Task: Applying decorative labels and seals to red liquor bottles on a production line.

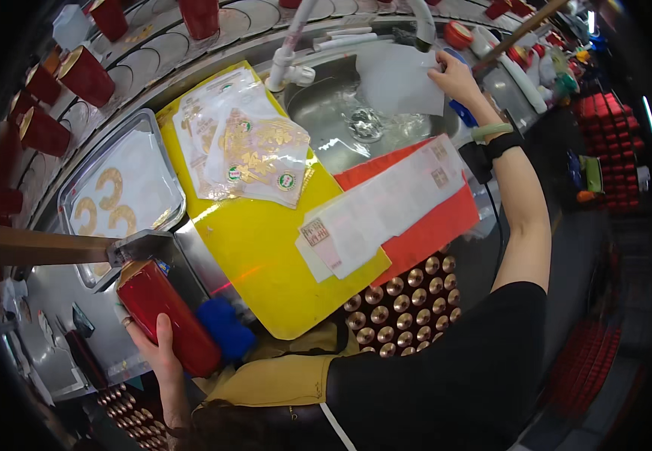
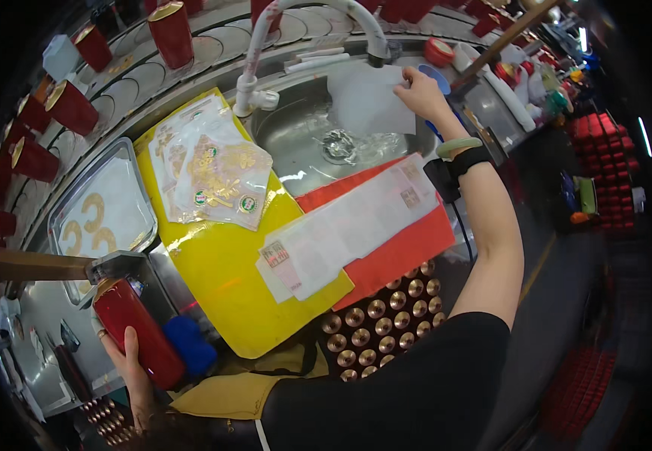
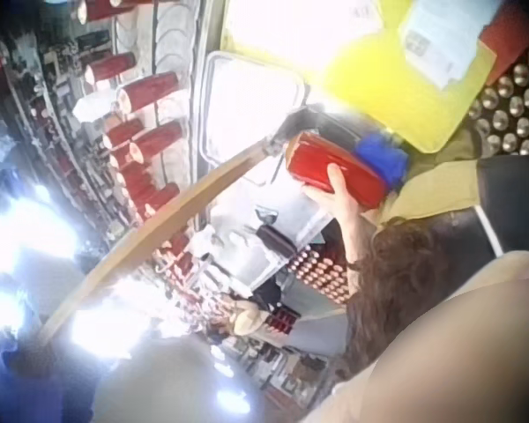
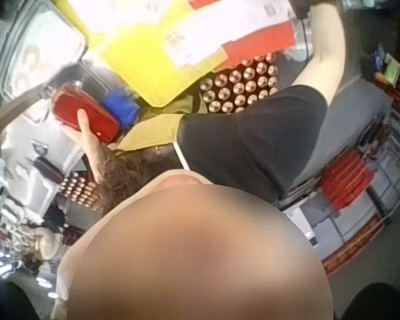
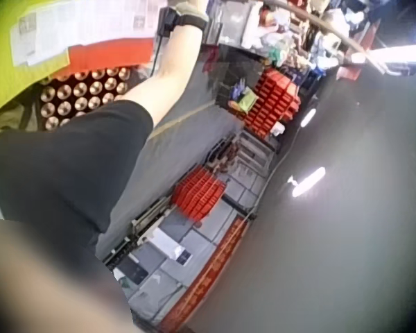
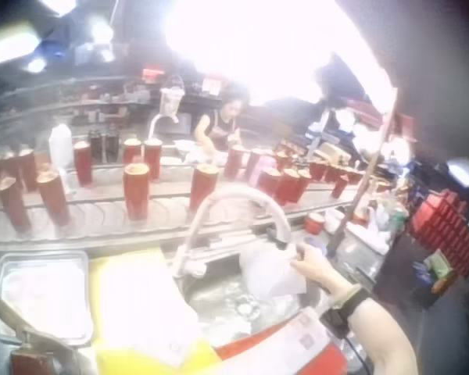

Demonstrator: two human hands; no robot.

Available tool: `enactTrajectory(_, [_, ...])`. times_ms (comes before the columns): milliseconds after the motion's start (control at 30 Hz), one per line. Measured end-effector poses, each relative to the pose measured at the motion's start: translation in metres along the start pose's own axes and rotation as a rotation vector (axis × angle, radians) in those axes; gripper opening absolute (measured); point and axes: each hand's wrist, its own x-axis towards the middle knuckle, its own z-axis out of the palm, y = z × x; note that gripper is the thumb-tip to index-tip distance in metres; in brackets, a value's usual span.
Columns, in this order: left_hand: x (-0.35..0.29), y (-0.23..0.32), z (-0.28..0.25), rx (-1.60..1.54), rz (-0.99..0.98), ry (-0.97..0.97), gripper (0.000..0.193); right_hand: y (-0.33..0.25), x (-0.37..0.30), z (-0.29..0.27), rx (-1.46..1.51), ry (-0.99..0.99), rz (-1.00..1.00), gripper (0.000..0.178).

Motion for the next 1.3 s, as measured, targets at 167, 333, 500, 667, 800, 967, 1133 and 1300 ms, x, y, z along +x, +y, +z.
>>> enactTrajectory(167, [0.007, 0.008, 0.008, -0.055, 0.036, 0.026, 0.064, 0.016, -0.073, -0.052, -0.030, 0.266, 0.104, 0.039])
enactTrajectory(333, [0.006, 0.017, 0.017, -0.145, 0.046, -0.067, 0.054, 0.057, -0.177, -0.104, -0.182, 0.519, 0.320, 0.034])
enactTrajectory(500, [0.007, 0.019, 0.019, -0.166, 0.075, -0.062, 0.054, 0.085, -0.289, -0.105, -0.161, 0.638, 0.536, 0.031])
enactTrajectory(667, [0.012, 0.014, 0.017, -0.200, 0.082, -0.096, 0.054, 0.099, -0.359, -0.009, 0.019, 0.662, 0.668, 0.030])
enactTrajectory(800, [0.015, 0.010, 0.015, -0.164, 0.106, -0.089, 0.053, 0.093, -0.383, 0.083, 0.228, 0.517, 0.659, 0.024])
enactTrajectory(967, [0.020, 0.009, 0.016, -0.178, 0.124, -0.065, 0.048, 0.085, -0.372, 0.066, 0.221, 0.162, 0.805, 0.041])
enactTrajectory(1133, [0.017, 0.013, 0.016, -0.055, 0.134, -0.061, 0.065, 0.040, -0.285, -0.024, 0.107, 0.540, 0.338, 0.022])
enactTrajectory(1300, [0.012, 0.020, 0.017, -0.011, 0.125, -0.041, 0.073, -0.104, -0.199, 0.004, 0.462, 0.125, -0.149, 0.022])
